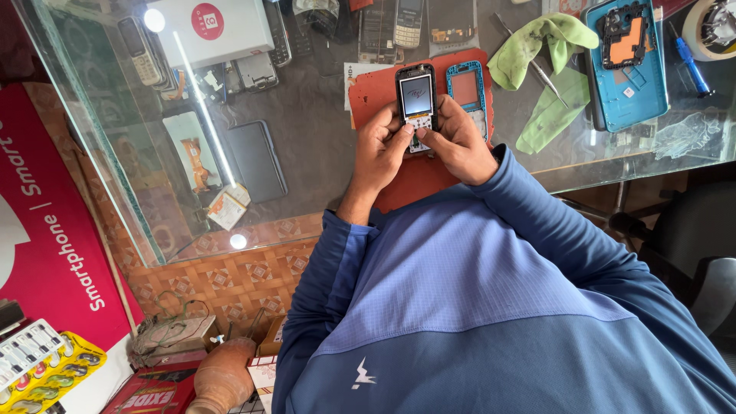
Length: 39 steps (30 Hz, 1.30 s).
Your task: The person disassembles a mobile phone, removes the battery, and uses a screwdriver to adjust internal components. They then reassemble the phone, insert the battery, and test the device by pressing buttons and navigating the screen.
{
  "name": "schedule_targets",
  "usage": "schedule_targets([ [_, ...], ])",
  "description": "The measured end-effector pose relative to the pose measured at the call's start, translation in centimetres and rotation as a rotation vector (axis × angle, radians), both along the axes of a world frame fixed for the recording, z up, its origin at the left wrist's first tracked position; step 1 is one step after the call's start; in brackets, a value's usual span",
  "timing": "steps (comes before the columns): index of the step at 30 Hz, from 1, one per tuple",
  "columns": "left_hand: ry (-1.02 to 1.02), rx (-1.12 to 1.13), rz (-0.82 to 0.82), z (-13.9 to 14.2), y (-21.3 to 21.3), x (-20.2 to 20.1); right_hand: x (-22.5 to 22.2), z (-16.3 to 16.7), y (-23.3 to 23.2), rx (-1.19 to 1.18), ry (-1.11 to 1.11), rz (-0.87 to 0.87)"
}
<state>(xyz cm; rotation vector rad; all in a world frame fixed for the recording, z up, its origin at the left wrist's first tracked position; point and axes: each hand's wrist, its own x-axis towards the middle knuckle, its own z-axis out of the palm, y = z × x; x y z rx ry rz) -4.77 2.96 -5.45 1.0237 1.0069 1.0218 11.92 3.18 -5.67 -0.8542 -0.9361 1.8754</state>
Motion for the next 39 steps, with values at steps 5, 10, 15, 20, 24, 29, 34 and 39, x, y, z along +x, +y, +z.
schedule_targets([
  [5,-0.073,0.007,0.017,0.04,0.19,0.23,-0.01,0.04,0.12,-0.009,-0.011,0.004],
  [10,-0.015,0.013,0.032,0.22,0.21,0.32,0.02,0.12,0.24,-0.018,0.001,0.012],
  [15,0.015,0.001,0.037,0.29,0.32,0.30,0.00,0.29,0.31,-0.009,0.007,0.010],
  [20,0.061,0.047,0.054,0.36,0.35,0.46,0.06,0.41,0.33,-0.015,0.007,0.010],
  [24,0.070,0.030,0.062,0.42,0.40,0.54,0.05,0.30,0.34,-0.012,-0.005,0.002],
  [29,0.034,0.023,0.062,0.39,0.39,0.61,0.03,0.17,0.37,-0.015,0.004,0.005],
  [34,0.025,0.040,0.058,0.36,0.53,0.59,0.06,0.22,0.36,-0.006,0.011,0.010],
  [39,0.050,0.040,0.068,0.36,0.52,0.60,0.04,0.28,0.41,-0.030,0.022,0.010],
])
